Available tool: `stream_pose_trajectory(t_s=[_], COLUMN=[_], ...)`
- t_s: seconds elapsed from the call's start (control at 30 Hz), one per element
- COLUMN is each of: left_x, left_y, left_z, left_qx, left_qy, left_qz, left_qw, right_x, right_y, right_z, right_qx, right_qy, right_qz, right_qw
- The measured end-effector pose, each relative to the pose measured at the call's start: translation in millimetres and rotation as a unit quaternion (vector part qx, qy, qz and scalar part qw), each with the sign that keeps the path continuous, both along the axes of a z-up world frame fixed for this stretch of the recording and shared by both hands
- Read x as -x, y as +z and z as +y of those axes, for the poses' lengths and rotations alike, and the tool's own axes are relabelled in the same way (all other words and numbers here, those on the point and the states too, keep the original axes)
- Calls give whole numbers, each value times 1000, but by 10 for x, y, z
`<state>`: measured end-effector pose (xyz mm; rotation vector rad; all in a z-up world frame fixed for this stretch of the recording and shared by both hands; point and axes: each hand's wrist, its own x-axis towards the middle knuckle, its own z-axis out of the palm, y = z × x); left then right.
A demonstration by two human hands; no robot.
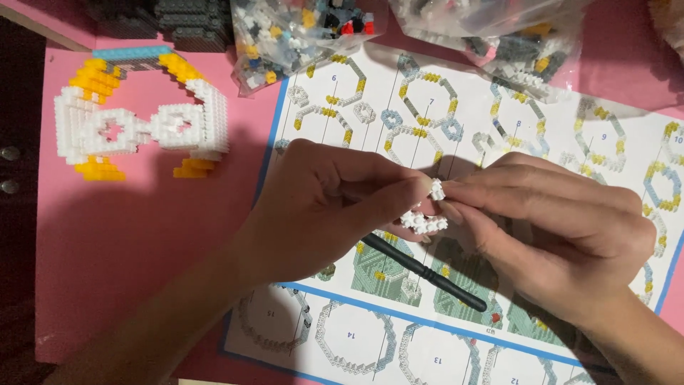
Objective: Assembling a toy model using small interlocking plastic blocks while following a printed instruction manual.
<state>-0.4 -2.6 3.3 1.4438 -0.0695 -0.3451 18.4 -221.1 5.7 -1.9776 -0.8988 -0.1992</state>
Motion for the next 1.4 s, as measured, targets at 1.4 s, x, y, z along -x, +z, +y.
stream_pose_trajectory(t_s=[1.4], left_x=[-6], left_y=[95], left_z=[99], left_qx=[-21], left_qy=[-124], left_qz=[-33], left_qw=[992], right_x=[-148], right_y=[-96], right_z=[-304], right_qx=[-31], right_qy=[12], right_qz=[402], right_qw=[915])
